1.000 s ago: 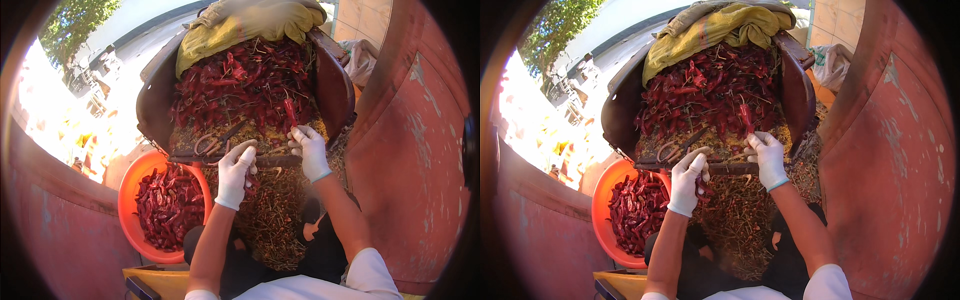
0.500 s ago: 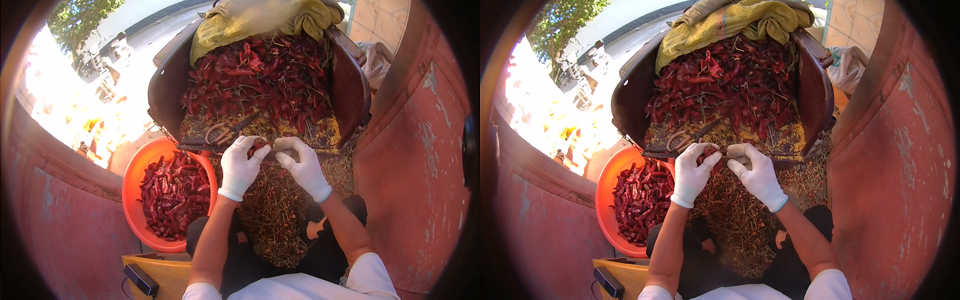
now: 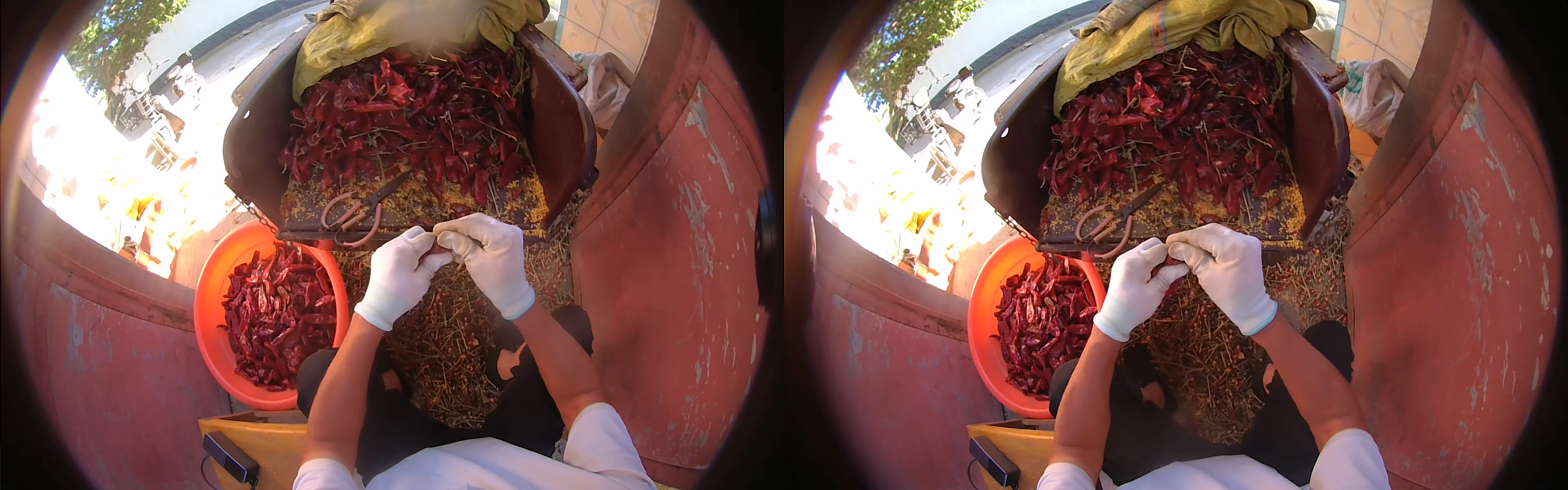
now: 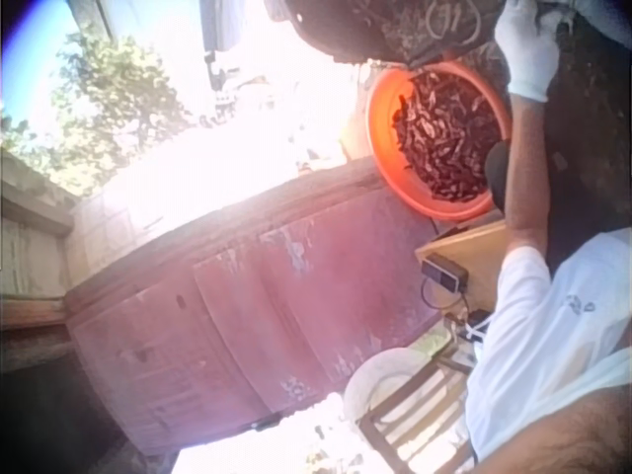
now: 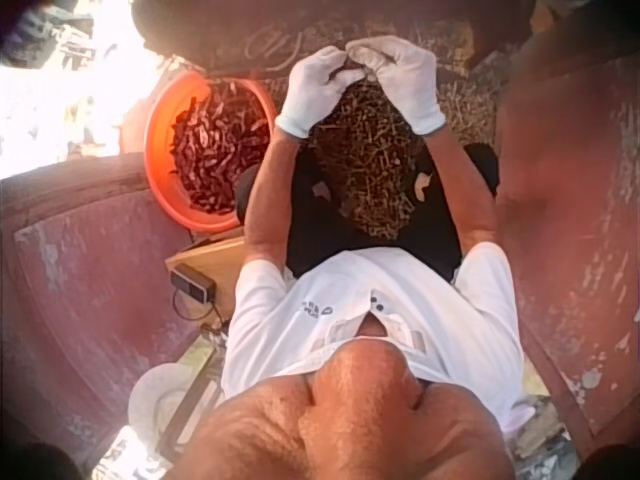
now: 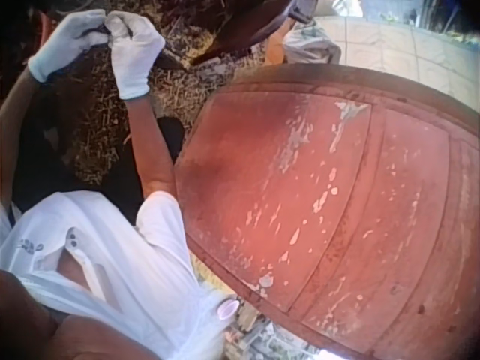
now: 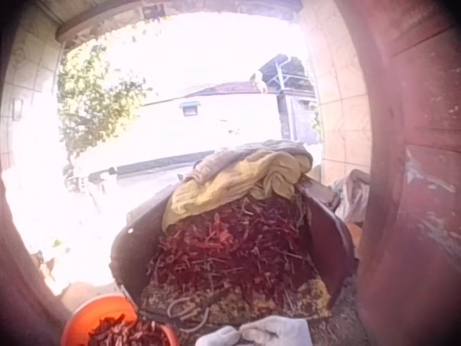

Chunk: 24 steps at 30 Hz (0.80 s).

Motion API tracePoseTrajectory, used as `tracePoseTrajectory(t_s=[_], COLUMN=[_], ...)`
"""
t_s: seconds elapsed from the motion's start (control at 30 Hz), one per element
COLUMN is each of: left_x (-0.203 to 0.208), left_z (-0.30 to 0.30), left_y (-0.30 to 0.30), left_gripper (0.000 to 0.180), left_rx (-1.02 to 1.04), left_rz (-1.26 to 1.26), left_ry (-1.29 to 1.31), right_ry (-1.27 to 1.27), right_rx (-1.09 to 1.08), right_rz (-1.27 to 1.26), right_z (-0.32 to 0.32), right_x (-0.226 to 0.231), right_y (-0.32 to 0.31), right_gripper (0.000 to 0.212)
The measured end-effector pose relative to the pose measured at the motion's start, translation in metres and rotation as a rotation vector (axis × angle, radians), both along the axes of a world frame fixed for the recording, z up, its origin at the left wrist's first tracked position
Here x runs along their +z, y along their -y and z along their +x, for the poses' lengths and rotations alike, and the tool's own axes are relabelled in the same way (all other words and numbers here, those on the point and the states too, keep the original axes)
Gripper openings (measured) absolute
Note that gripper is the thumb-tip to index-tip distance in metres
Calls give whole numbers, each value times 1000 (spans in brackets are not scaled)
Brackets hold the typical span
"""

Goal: The person uses a small blade to slit dried red peppers and removes the seeds by hand into a pile.

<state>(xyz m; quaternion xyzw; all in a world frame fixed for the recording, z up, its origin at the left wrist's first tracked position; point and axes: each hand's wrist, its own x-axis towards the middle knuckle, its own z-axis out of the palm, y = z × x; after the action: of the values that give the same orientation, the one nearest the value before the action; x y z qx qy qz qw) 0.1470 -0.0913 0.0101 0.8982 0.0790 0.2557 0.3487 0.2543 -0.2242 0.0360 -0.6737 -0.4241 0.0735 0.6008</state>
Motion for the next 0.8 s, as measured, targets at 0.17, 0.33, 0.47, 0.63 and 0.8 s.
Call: tracePoseTrajectory(t_s=[0.17, 0.33, 0.47, 0.63, 0.8], left_x=[2, 20, 2, -3, -1], left_z=[0, -3, -4, 5, 10], left_y=[7, 27, 5, 4, 13], left_gripper=[20, 19, 25, 21, 35], left_rx=[-118, 35, 21, 60, 44], left_rz=[-331, -882, -1097, -1078, -1039], left_ry=[87, 1, 238, 108, -67], right_ry=[-646, -1365, -1453, -1556, -1404], right_rx=[138, 416, 439, 574, 583], right_rz=[35, 623, 729, 808, 659], right_z=[7, 52, 68, 73, 76], right_x=[0, -28, -24, -27, -24], right_y=[6, 3, 9, 14, 17], right_gripper=[19, 24, 25, 25, 21])
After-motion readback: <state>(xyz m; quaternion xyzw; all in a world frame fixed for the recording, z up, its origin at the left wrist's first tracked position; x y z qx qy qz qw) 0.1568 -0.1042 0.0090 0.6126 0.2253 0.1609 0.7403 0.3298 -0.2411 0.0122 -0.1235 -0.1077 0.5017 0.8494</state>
